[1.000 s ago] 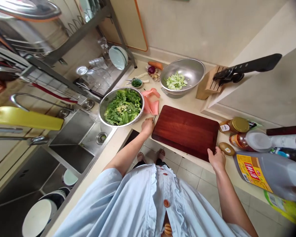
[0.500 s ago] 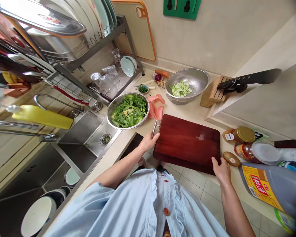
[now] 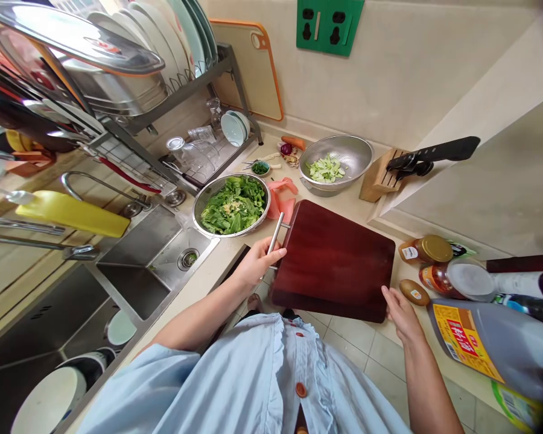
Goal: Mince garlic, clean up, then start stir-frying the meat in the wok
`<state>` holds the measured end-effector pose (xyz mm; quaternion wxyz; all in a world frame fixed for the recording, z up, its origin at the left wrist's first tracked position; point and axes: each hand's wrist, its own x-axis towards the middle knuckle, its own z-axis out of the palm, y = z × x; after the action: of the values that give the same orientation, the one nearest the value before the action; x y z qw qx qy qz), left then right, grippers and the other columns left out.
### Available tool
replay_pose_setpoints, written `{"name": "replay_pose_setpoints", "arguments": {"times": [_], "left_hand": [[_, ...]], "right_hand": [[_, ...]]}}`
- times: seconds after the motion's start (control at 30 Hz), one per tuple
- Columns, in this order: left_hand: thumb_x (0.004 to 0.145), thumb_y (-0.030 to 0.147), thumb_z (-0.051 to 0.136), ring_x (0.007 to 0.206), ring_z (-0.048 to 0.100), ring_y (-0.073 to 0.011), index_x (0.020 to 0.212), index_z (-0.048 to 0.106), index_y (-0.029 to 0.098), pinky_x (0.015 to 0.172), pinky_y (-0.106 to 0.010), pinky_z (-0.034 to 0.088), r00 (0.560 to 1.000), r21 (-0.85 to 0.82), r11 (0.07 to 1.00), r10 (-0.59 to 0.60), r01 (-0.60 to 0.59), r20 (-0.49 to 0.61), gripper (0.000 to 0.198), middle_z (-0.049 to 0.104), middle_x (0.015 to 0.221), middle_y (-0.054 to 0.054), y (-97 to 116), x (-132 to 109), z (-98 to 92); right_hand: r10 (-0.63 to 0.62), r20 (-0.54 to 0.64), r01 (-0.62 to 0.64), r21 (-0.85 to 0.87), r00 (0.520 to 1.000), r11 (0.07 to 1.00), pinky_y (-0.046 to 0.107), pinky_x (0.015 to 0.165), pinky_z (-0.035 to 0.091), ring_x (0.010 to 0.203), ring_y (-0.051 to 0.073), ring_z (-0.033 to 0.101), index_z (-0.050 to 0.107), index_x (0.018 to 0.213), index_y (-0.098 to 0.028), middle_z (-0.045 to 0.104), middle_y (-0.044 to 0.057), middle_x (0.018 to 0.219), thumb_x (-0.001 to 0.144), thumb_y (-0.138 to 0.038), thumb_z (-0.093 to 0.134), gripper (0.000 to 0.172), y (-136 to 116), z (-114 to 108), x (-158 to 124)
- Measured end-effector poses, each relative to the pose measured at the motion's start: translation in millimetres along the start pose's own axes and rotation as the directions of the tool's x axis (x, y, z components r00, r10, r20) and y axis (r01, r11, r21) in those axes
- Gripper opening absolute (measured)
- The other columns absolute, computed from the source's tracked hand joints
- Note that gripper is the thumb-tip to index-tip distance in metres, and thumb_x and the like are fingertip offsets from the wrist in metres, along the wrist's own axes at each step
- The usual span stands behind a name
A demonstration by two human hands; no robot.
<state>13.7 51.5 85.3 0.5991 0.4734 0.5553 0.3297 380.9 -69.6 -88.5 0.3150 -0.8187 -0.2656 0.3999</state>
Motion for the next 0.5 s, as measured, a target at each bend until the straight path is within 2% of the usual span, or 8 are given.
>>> {"name": "replay_pose_setpoints", "arguments": {"times": [0.07,0.13,0.23,0.3,0.4,0.47,0.5], "left_hand": [[0.068,0.048,0.074,0.058,0.045,-0.0101,0.066,0.044,0.019,0.056,-0.023,0.034,0.999,-0.015,0.999,0.035,-0.035,0.018,0.042,0.048,0.063,0.003,2,0,-11.6],[0.067,0.049,0.075,0.058,0.043,-0.0093,0.063,0.041,0.019,0.056,-0.023,0.034,0.997,-0.029,0.997,0.074,-0.073,0.032,0.046,0.047,0.063,0.004,3,-1,-23.0],[0.065,0.049,0.076,0.056,0.041,-0.0086,0.061,0.038,0.019,0.054,-0.023,0.033,0.995,-0.027,0.995,0.094,-0.093,0.033,0.049,0.047,0.063,0.003,2,-9,-38.8],[0.065,0.051,0.075,0.054,0.040,-0.0083,0.060,0.038,0.019,0.052,-0.022,0.032,0.995,-0.026,0.995,0.098,-0.098,0.007,0.049,0.045,0.061,0.003,-1,-19,-51.8],[0.065,0.056,0.075,0.050,0.037,-0.0077,0.060,0.042,0.019,0.049,-0.022,0.033,0.982,-0.001,0.990,0.142,-0.143,-0.128,0.050,0.043,0.056,0.004,-9,-40,-81.6],[0.066,0.062,0.073,0.050,0.040,-0.0088,0.062,0.047,0.019,0.048,-0.022,0.037,0.941,0.035,0.983,0.185,-0.182,-0.285,0.050,0.046,0.055,0.004,-17,-57,-109.2],[0.067,0.066,0.071,0.052,0.044,-0.0101,0.064,0.050,0.019,0.048,-0.023,0.039,0.902,0.059,0.978,0.209,-0.202,-0.377,0.051,0.050,0.056,0.002,-22,-67,-124.9]], "right_hand": [[0.024,0.067,-0.036,0.183,0.997,0.982,0.043,0.091,0.055,0.124,0.032,0.058,0.054,0.131,-0.021,0.061,0.017,0.130,0.058,-0.071,0.069,0.089,-6,-2,-1],[-0.042,0.195,-0.025,0.330,0.980,0.944,0.042,0.092,0.054,0.125,0.032,0.057,0.054,0.132,-0.023,0.060,0.017,0.134,0.053,-0.069,0.075,0.095,-13,0,1],[-0.115,0.349,-0.047,0.424,0.930,0.905,0.047,0.090,0.056,0.114,0.034,0.064,0.059,0.127,-0.023,0.068,0.016,0.121,0.047,-0.069,0.078,0.094,-29,11,5],[-0.120,0.324,-0.033,0.428,0.938,0.903,0.050,0.089,0.057,0.108,0.035,0.067,0.062,0.125,-0.023,0.072,0.014,0.111,0.045,-0.068,0.078,0.093,-45,18,2],[-0.191,0.259,0.061,0.438,0.947,0.897,0.049,0.087,0.058,0.102,0.034,0.069,0.064,0.123,-0.024,0.075,0.010,0.102,0.048,-0.064,0.079,0.086,-82,24,-9],[-0.297,0.290,0.136,0.466,0.910,0.874,0.048,0.086,0.059,0.100,0.033,0.070,0.065,0.122,-0.025,0.075,0.009,0.102,0.049,-0.055,0.083,0.080,-119,27,-23],[-0.359,0.322,0.174,0.483,0.876,0.858,0.047,0.086,0.059,0.099,0.032,0.069,0.067,0.119,-0.024,0.075,0.009,0.103,0.049,-0.049,0.086,0.077,-141,31,-32]]}}
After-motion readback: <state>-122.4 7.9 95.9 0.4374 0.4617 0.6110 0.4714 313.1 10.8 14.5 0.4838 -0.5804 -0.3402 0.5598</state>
